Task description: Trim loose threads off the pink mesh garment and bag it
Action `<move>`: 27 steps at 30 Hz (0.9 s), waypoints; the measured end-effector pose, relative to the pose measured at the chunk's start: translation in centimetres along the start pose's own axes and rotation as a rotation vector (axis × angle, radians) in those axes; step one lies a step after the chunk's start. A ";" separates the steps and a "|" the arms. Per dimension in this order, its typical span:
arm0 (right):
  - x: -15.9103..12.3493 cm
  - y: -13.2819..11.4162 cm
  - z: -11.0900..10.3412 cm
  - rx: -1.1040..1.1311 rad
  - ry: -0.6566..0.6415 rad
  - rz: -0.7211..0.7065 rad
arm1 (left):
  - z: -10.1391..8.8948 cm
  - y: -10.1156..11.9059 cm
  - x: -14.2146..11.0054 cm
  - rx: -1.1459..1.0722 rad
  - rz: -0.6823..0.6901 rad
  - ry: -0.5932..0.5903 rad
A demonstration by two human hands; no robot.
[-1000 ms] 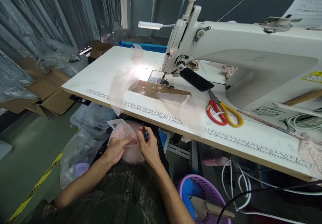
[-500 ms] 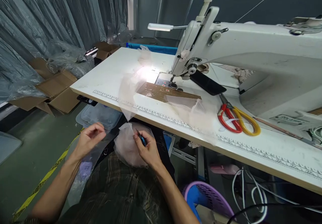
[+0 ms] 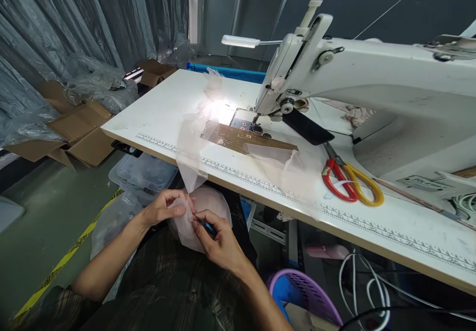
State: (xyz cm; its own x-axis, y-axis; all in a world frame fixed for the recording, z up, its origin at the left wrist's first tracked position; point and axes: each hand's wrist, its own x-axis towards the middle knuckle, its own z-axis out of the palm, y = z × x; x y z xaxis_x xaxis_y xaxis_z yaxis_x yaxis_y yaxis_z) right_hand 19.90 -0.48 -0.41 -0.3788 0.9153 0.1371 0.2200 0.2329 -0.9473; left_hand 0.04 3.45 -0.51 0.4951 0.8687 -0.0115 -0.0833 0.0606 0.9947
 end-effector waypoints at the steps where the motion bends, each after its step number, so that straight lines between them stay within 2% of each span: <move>1: 0.3 0.1 -0.2 -0.006 -0.007 0.007 | 0.0 -0.2 -0.3 -0.009 -0.047 0.033; 4: 1.7 0.7 -0.6 -0.031 0.003 0.022 | -0.1 -0.2 -0.7 -0.002 -0.128 0.121; 8: 3.7 1.0 -0.6 -0.083 0.006 0.042 | -0.1 0.6 -0.7 0.064 -0.101 0.179; 14: 5.5 0.6 -0.2 -0.174 -0.074 -0.088 | -0.1 1.2 -0.9 0.215 -0.113 0.216; 19: 6.0 1.1 0.2 -0.212 -0.083 -0.103 | -0.4 1.0 -1.1 0.237 -0.074 0.224; 23: 5.5 1.3 0.5 -0.183 -0.041 -0.055 | -0.5 0.8 -1.1 0.160 -0.064 0.237; 27: 4.9 0.9 0.7 -0.166 -0.061 -0.052 | -0.5 0.4 -1.1 0.079 -0.088 0.247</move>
State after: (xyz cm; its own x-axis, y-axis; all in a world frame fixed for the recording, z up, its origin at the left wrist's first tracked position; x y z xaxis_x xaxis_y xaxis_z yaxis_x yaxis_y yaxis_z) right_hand 17.61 3.96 -0.81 -0.4459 0.8802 0.1626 0.3418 0.3354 -0.8779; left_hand -0.95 2.73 -0.14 0.2705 0.9560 -0.1133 0.0230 0.1113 0.9935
